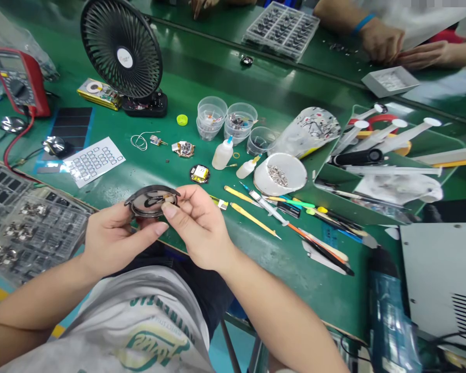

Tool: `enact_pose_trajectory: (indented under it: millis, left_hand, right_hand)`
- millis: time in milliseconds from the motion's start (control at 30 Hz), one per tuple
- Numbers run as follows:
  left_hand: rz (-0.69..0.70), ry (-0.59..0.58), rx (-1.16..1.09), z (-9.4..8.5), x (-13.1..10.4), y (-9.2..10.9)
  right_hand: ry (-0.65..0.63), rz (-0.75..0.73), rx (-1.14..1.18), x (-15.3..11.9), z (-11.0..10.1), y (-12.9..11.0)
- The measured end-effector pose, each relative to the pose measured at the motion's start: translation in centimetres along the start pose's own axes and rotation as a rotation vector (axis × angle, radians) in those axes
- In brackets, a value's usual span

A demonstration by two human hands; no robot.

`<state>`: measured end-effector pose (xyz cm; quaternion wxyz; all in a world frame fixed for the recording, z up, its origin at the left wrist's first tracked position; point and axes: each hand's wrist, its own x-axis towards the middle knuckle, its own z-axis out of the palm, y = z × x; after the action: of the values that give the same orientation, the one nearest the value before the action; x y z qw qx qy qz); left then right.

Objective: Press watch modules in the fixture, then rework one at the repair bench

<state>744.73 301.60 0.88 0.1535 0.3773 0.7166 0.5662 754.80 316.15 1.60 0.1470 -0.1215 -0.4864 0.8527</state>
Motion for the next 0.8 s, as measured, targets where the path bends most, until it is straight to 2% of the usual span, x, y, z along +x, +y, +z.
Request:
enact_pose_trajectory:
  millis: [200, 600, 800]
  left_hand:
    - [-0.122, -0.003, -0.127, 0.45, 0.01, 0.15]
    - [-0.164, -0.058, -0.192, 0.43, 0.17, 0.27]
    - [-0.128, -0.083, -0.205, 0.37, 0.18, 0.37]
  right_hand:
    - [0.036, -0.023, -0.034, -0.27, 0.11, 0.13]
    - [0.028, -0.011, -0.002, -0.15, 0.23, 0.27]
    - [0.022, -0.006, 0.021, -0.07, 0.27, 0.05]
